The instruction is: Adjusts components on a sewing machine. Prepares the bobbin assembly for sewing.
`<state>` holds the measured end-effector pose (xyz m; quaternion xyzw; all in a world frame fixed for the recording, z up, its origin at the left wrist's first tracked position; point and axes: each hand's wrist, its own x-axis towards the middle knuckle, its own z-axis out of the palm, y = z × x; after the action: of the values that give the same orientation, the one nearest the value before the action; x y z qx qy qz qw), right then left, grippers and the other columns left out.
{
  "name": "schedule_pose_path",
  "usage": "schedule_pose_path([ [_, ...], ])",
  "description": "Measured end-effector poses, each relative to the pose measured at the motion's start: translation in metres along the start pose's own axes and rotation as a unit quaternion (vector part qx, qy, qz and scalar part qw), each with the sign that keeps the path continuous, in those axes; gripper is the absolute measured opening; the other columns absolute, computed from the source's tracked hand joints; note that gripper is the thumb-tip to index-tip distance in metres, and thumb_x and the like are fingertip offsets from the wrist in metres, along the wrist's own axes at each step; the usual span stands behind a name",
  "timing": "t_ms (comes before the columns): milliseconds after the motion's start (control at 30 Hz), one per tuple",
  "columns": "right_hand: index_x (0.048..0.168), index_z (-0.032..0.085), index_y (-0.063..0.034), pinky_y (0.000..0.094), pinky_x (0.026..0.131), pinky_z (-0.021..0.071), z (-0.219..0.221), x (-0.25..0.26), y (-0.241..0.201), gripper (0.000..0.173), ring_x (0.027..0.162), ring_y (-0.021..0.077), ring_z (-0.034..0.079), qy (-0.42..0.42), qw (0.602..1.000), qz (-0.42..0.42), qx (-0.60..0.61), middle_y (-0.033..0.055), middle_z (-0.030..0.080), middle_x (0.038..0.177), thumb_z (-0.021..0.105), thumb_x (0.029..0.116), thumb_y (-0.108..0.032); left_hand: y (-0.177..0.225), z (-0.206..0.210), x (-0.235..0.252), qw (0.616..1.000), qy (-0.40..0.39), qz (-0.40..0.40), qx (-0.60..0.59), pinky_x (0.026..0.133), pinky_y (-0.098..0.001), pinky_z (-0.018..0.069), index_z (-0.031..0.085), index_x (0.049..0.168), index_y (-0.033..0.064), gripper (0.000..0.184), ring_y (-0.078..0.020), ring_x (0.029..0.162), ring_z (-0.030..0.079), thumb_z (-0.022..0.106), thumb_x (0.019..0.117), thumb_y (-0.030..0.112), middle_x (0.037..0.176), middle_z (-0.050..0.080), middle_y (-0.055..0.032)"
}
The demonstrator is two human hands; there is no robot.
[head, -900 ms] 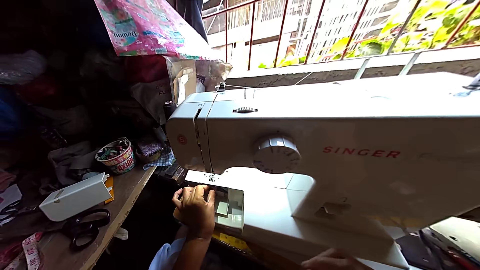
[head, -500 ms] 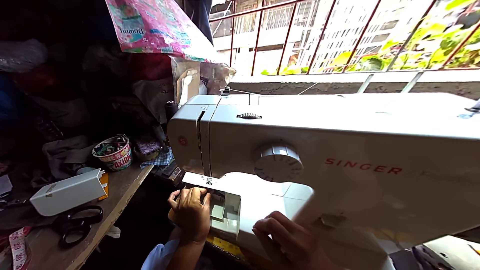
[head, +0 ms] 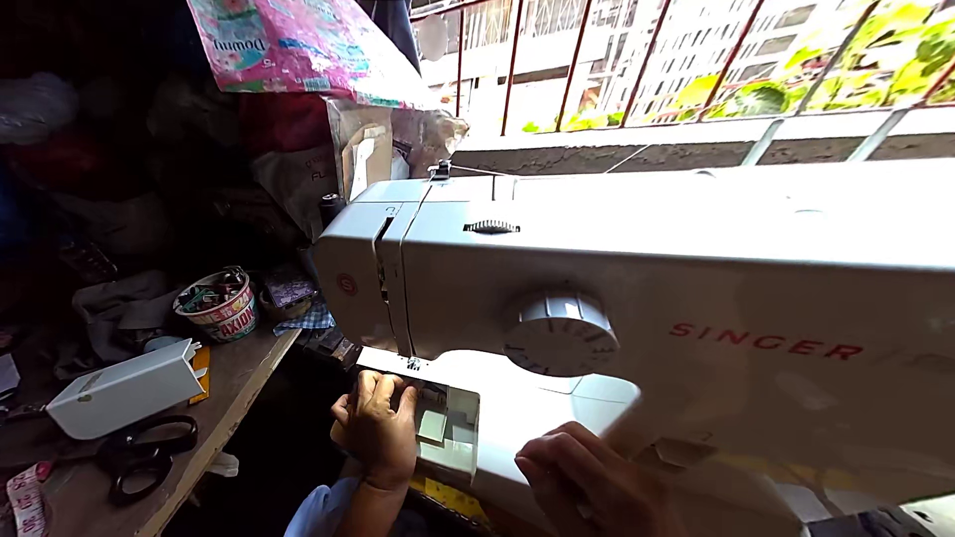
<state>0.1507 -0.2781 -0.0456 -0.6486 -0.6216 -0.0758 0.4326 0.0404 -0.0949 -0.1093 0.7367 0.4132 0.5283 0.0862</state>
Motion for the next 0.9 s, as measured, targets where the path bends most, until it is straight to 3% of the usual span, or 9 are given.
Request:
schedule_pose_path([
  [200,0.092,0.071,0.0022,0.0171,0.056,0.0453,-0.002,-0.001,-0.001,0.016,0.063,0.0120,0.055,-0.006,1.000,0.011,0.002,0.0149,0.062,0.080,0.061,0.0961,-0.010,0.010,-0.005,0.001,0.998,-0.042,-0.050,0.011,0.091,-0.0561,0.0365,0.070,0.075,0.0070,0.012,-0.0223,0.082,0.065,0.078,0.0802,0.013,0.079,0.066,-0.0069],
  [400,0.089,0.070,-0.0023,0.0172,0.055,0.0431,0.005,-0.004,0.002,0.018,0.063,0.0109,0.054,0.020,1.000,-0.007,-0.020,0.0117,0.062,0.078,0.059,0.0968,-0.015,0.007,-0.004,-0.001,0.997,-0.032,-0.020,0.064,0.092,-0.0563,0.0383,0.068,0.074,0.0066,0.017,-0.0270,0.084,0.065,0.071,0.0863,0.018,0.077,0.065,-0.0076],
  [533,0.088,0.070,-0.0034,0.0164,0.056,0.0435,0.006,-0.003,0.004,0.018,0.064,0.0103,0.055,0.033,0.999,-0.008,-0.027,0.0104,0.062,0.078,0.059,0.0961,-0.015,-0.005,-0.005,0.009,0.998,-0.005,-0.005,0.066,0.091,-0.0586,0.0359,0.066,0.074,0.0058,0.024,-0.0323,0.085,0.062,0.082,0.0768,0.024,0.079,0.063,-0.0116],
  [633,0.089,0.071,-0.0038,0.0179,0.058,0.0438,0.007,-0.003,0.004,0.018,0.065,0.0115,0.055,0.035,0.999,-0.004,-0.028,0.0104,0.063,0.079,0.059,0.0969,-0.015,-0.009,-0.007,0.017,0.997,-0.012,-0.027,0.077,0.090,-0.0624,0.0375,0.062,0.083,0.0000,0.042,-0.0373,0.089,0.062,0.089,0.0684,0.029,0.089,0.063,-0.0187],
  [700,0.089,0.071,-0.0045,0.0174,0.058,0.0433,0.009,-0.003,0.006,0.019,0.065,0.0109,0.054,0.043,0.999,-0.006,-0.030,0.0096,0.062,0.078,0.058,0.0971,-0.016,-0.013,-0.006,0.020,0.997,-0.016,-0.027,0.076,0.088,-0.0625,0.0379,0.059,0.081,-0.0003,0.046,-0.0372,0.084,0.062,0.091,0.0662,0.029,0.085,0.062,-0.0187],
  [800,0.088,0.071,-0.0035,0.0167,0.057,0.0434,0.009,-0.004,0.006,0.019,0.064,0.0108,0.054,0.046,0.999,-0.005,-0.028,0.0104,0.061,0.078,0.059,0.0969,-0.016,-0.023,-0.010,0.020,0.999,-0.022,-0.001,0.041,0.084,-0.0607,0.0383,0.062,0.077,0.0026,0.035,-0.0328,0.077,0.062,0.087,0.0715,0.026,0.076,0.063,-0.0135],
  [900,0.089,0.071,-0.0001,0.0175,0.056,0.0450,0.005,-0.003,0.004,0.016,0.063,0.0127,0.056,0.032,0.999,0.000,-0.014,0.0140,0.063,0.080,0.061,0.0954,-0.011,-0.036,-0.030,0.020,0.997,-0.013,0.069,-0.020,0.088,-0.0549,0.0401,0.068,0.082,0.0068,0.024,-0.0255,0.083,0.063,0.078,0.0829,0.029,0.081,0.066,-0.0069],
])
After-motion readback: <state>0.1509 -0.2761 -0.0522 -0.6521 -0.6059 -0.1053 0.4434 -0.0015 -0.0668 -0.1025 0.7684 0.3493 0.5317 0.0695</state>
